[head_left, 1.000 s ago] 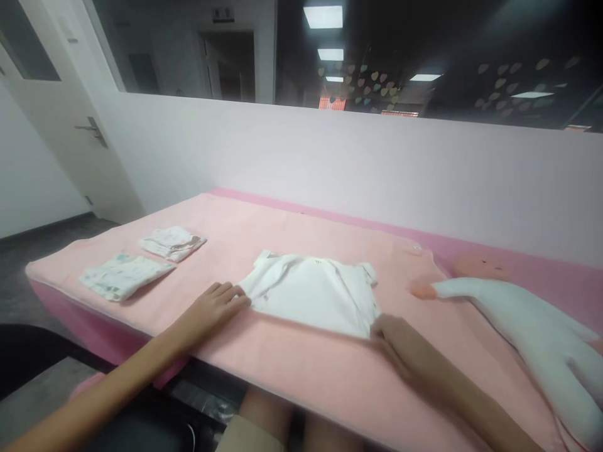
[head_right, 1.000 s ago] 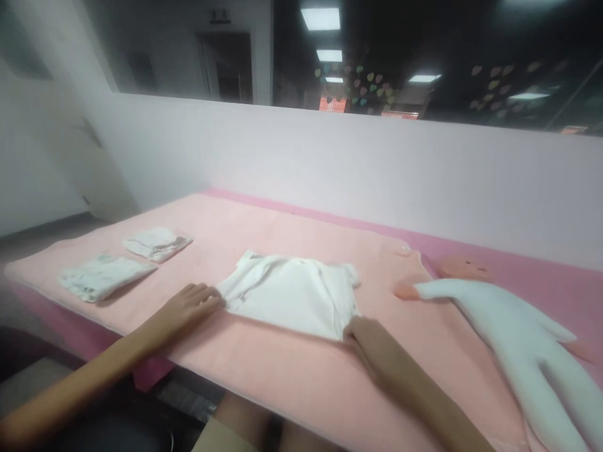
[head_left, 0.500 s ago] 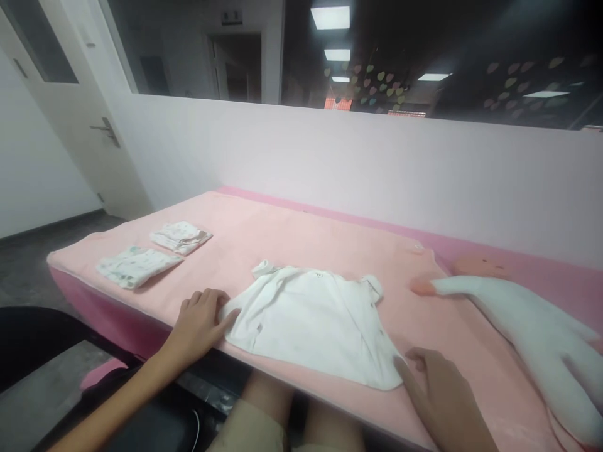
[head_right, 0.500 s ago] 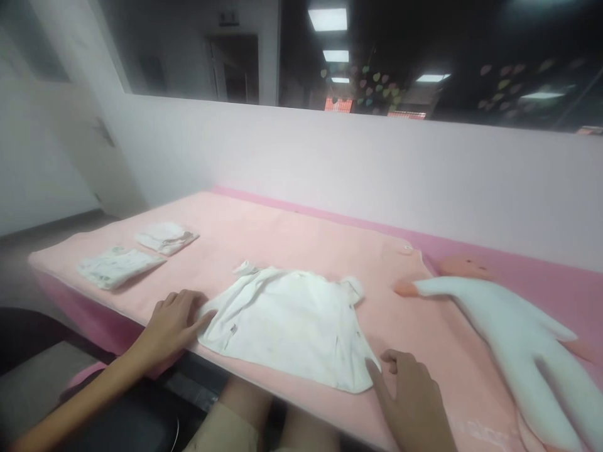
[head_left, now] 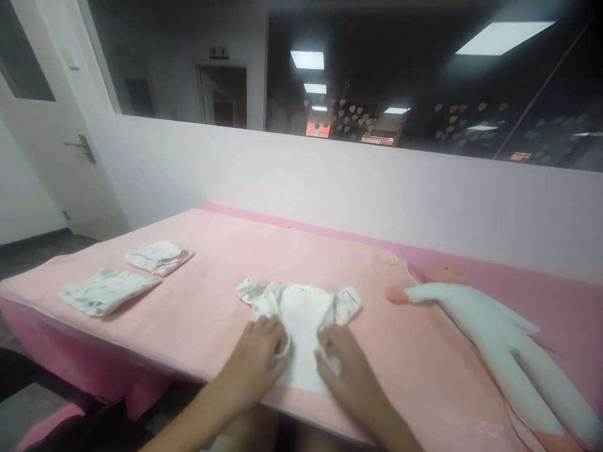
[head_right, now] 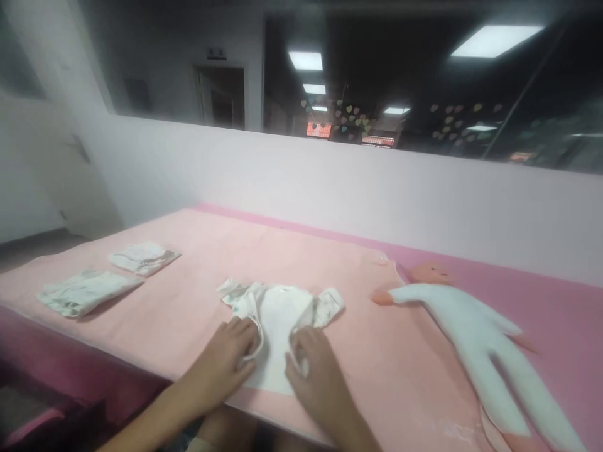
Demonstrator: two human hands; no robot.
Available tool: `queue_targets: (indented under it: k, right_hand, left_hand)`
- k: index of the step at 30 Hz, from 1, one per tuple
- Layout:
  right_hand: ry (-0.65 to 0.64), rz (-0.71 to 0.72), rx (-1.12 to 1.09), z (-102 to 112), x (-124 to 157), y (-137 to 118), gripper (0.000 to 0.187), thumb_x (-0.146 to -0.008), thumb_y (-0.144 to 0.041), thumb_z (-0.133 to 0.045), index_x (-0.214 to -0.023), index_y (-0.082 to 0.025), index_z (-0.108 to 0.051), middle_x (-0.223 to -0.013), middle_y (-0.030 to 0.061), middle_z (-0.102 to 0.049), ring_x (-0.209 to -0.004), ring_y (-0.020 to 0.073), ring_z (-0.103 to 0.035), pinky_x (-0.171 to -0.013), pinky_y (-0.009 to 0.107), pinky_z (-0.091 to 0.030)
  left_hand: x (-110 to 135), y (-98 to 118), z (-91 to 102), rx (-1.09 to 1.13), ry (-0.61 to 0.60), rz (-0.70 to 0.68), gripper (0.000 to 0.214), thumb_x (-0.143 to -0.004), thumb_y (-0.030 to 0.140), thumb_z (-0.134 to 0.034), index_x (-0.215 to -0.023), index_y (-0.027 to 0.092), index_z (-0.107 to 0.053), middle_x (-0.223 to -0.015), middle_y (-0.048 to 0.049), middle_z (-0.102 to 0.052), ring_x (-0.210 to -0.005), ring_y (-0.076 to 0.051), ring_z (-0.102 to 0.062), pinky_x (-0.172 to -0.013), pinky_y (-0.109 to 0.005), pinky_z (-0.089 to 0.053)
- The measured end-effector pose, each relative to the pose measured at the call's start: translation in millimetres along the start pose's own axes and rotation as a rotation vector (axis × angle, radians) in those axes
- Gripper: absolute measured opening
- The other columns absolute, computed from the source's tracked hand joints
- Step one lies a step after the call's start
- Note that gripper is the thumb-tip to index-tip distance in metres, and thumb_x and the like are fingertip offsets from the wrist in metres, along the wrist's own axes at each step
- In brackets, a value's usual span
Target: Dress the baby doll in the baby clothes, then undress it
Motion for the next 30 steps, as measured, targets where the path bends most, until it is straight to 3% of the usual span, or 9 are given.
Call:
queue_targets:
  k: [3,5,9,11,15,18,20,26,30]
  right_hand:
    - [-0.139,0.065,-0.032,-28.6,5.2,-15.6,0.007,-0.097,-0.029,-0.062,-0.091,-0.026,-0.058,-0.101,0.0033,-0.067,-0.101,0.0255,-0.063,-0.092,0.042,-0.052]
    - [-0.075,-0.013,-0.033,-16.0,9.9,9.8,0.008,-0.098,-0.036,-0.063,-0.103,-0.029,-0.063,-0.112,0.0045,-0.069,-0.109,0.0274,-0.063,-0.097,0.044,-0.053]
    - [0.205,-0.257,0.032,46.1,3.5,102.8,0.031,-0.102,-0.047,-0.053,-0.124,-0.028,-0.063,-0.127,0.0111,-0.068,-0.118,0.0312,-0.064,-0.098,0.047,-0.055]
    - [0.207,-0.350,0.061,61.8,-14.4,143.2,0.044,-0.100,-0.053,-0.055,-0.133,-0.025,-0.061,-0.135,0.0135,-0.066,-0.121,0.0330,-0.063,-0.100,0.051,-0.054]
    - [0.043,-0.439,-0.055,55.7,-61.4,180.1,0.054,-0.095,-0.058,-0.059,-0.132,-0.020,-0.064,-0.130,0.0141,-0.071,-0.119,0.0319,-0.067,-0.102,0.049,-0.053]
    - [-0.071,-0.439,-0.125,43.2,-82.9,176.2,0.049,-0.090,-0.060,-0.064,-0.114,-0.019,-0.073,-0.111,0.0111,-0.078,-0.103,0.0308,-0.072,-0.092,0.044,-0.056]
    - [-0.091,-0.433,-0.134,42.3,-88.0,172.3,0.045,-0.088,-0.061,-0.066,-0.098,-0.018,-0.076,-0.094,0.0103,-0.078,-0.091,0.0296,-0.072,-0.082,0.041,-0.057]
    - [-0.095,-0.564,-0.060,63.4,-72.9,198.2,0.049,-0.087,-0.067,-0.064,-0.085,-0.019,-0.074,-0.082,0.0109,-0.076,-0.077,0.0285,-0.070,-0.072,0.040,-0.054]
    - [-0.041,-0.660,0.165,75.2,-54.6,221.3,0.053,-0.083,-0.072,-0.065,-0.082,-0.019,-0.069,-0.083,0.0117,-0.074,-0.080,0.0314,-0.070,-0.075,0.042,-0.052]
  left_hand:
    - [11.8,13.5,-16.3,0.018,-0.113,-0.011,0.019,-0.085,0.034,-0.069,-0.082,0.025,-0.051,-0.102,-0.0079,-0.065,-0.098,-0.028,-0.057,-0.086,-0.044,-0.047]
    - [18.5,0.2,0.7,0.071,-0.058,-0.027,0.023,-0.092,0.045,-0.066,-0.086,0.026,-0.055,-0.103,-0.0073,-0.066,-0.098,-0.027,-0.059,-0.087,-0.043,-0.049]
    - [7.7,-77.8,64.3,0.066,0.247,0.056,0.025,-0.100,0.049,-0.053,-0.106,0.027,-0.062,-0.121,-0.0079,-0.067,-0.118,-0.030,-0.058,-0.100,-0.046,-0.049]
    - [-12.1,-128.6,80.4,0.072,0.308,0.177,0.038,-0.097,0.055,-0.054,-0.118,0.024,-0.062,-0.128,-0.0106,-0.065,-0.127,-0.033,-0.055,-0.105,-0.049,-0.048]
    - [-63.8,-190.7,64.6,0.230,0.097,0.341,0.068,-0.086,0.074,-0.058,-0.128,0.020,-0.063,-0.127,-0.0145,-0.066,-0.117,-0.033,-0.064,-0.099,-0.044,-0.052]
    - [-87.3,-186.5,45.5,0.242,-0.118,0.303,0.064,-0.082,0.078,-0.058,-0.115,0.024,-0.069,-0.113,-0.0086,-0.072,-0.102,-0.029,-0.067,-0.096,-0.040,-0.050]
    - [-93.2,-178.7,42.8,0.161,-0.157,0.253,0.057,-0.081,0.078,-0.059,-0.098,0.024,-0.068,-0.096,-0.0049,-0.072,-0.092,-0.028,-0.065,-0.093,-0.041,-0.048]
    - [-90.8,-207.1,57.8,0.165,0.080,0.408,0.048,-0.092,0.068,-0.042,-0.084,0.023,-0.055,-0.089,-0.0049,-0.069,-0.085,-0.027,-0.065,-0.078,-0.037,-0.047]
    - [-93.2,-221.5,50.7,0.058,0.083,0.521,0.046,-0.092,0.063,-0.044,-0.100,0.022,-0.061,-0.094,-0.0068,-0.075,-0.101,-0.033,-0.068,-0.105,-0.049,-0.038]
Point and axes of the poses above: each hand's wrist, its own x-axis away from the middle knuckle, its own z-axis out of the back of the hand, y = z × x, the point moved 10 cm from there along -x, towards the middle knuckle
